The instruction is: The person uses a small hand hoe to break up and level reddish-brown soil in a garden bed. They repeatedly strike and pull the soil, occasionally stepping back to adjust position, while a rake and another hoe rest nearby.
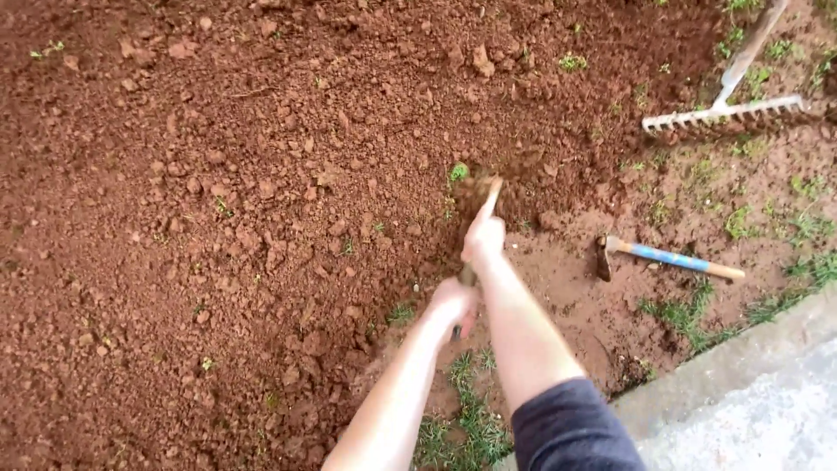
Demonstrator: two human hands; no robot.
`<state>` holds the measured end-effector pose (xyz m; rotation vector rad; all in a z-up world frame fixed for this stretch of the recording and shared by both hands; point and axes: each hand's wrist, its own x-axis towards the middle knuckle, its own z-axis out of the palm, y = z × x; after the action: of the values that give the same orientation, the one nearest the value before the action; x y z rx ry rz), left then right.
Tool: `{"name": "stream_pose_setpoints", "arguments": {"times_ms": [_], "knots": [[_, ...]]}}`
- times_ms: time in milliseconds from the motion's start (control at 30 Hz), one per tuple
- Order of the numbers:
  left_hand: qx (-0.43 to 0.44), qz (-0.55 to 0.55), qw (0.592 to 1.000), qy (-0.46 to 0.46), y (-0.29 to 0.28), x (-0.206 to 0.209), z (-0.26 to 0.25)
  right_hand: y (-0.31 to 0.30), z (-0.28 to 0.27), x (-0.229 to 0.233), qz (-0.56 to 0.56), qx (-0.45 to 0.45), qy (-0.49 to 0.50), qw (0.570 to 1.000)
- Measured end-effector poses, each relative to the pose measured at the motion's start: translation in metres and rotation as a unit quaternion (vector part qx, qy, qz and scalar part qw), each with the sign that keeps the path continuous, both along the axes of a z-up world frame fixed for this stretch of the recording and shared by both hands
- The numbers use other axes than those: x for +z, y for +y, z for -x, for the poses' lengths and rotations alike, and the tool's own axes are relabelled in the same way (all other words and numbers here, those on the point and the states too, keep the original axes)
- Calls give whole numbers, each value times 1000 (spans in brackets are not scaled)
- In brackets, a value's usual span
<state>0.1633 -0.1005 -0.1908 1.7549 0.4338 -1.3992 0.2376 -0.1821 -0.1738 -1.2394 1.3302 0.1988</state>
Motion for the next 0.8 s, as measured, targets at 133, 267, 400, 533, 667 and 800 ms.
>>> {"name": "stream_pose_setpoints", "arguments": {"times_ms": [133,267,400,533,667,800], "knots": [[164,-21,986,33,-20,21,43,-28,39,34,-160,44,-65,984],[108,16,994,30,-48,52,38,-56,46,34,-220,80,-109,966],[-129,20,991,-9,-42,23,20,-60,49,24,36,-59,-45,997],[-126,-45,990,40,25,47,35,12,77,-29,119,151,68,979],[-47,-94,991,83,55,110,46,46,94,-47,63,198,136,969],[30,-43,989,135,33,162,44,34,69,112,-193,-4,39,980]]}}
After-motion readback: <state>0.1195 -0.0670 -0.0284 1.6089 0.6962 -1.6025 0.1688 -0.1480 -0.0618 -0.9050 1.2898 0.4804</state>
